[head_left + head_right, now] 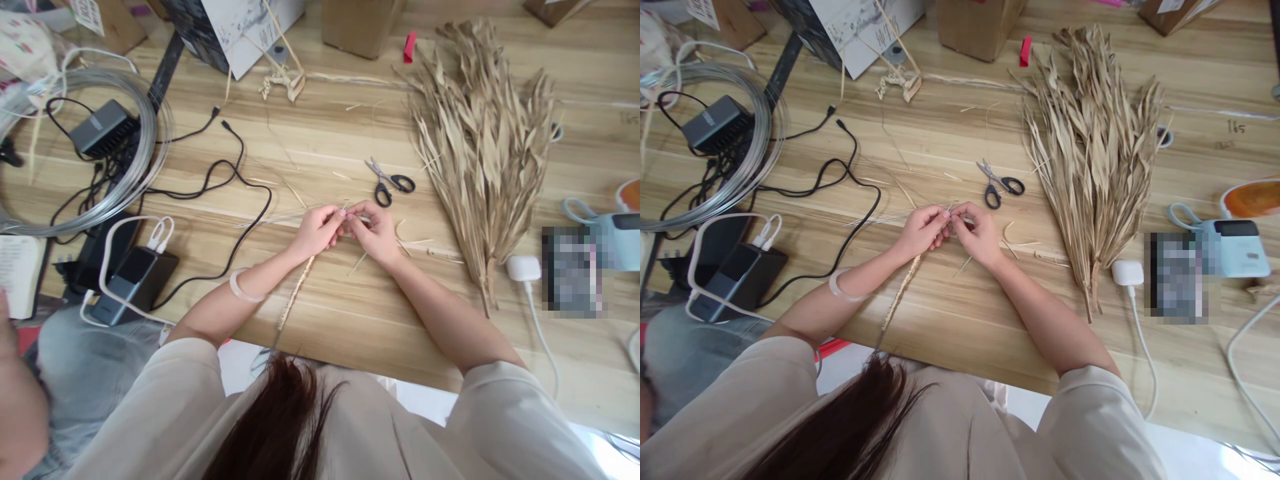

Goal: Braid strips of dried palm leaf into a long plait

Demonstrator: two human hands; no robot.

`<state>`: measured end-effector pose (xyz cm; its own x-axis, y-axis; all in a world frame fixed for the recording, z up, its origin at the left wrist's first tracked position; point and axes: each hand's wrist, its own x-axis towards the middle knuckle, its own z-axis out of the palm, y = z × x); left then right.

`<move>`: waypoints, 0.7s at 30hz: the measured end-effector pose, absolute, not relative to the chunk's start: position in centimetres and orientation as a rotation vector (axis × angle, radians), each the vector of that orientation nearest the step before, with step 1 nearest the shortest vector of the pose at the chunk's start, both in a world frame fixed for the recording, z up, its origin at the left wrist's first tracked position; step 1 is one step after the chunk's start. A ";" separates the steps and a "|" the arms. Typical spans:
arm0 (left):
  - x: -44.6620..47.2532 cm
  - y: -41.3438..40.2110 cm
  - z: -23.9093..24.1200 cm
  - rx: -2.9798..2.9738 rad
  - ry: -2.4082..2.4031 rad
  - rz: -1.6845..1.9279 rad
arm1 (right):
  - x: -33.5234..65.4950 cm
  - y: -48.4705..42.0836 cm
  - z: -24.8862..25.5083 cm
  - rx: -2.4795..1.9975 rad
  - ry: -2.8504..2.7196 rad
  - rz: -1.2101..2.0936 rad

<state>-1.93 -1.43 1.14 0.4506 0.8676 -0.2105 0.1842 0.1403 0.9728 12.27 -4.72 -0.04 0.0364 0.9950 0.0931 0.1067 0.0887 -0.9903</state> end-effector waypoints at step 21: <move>-1.8 -1.6 1.6 1.312 1.031 0.698 | 12.3 -4.8 -0.1 -1.254 -1.293 1.058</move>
<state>-1.82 -1.61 1.58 0.4142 0.8862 -0.2076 0.1360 0.1653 0.9768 12.28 -4.76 -0.13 0.0441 0.9956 0.0832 0.1156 0.0776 -0.9903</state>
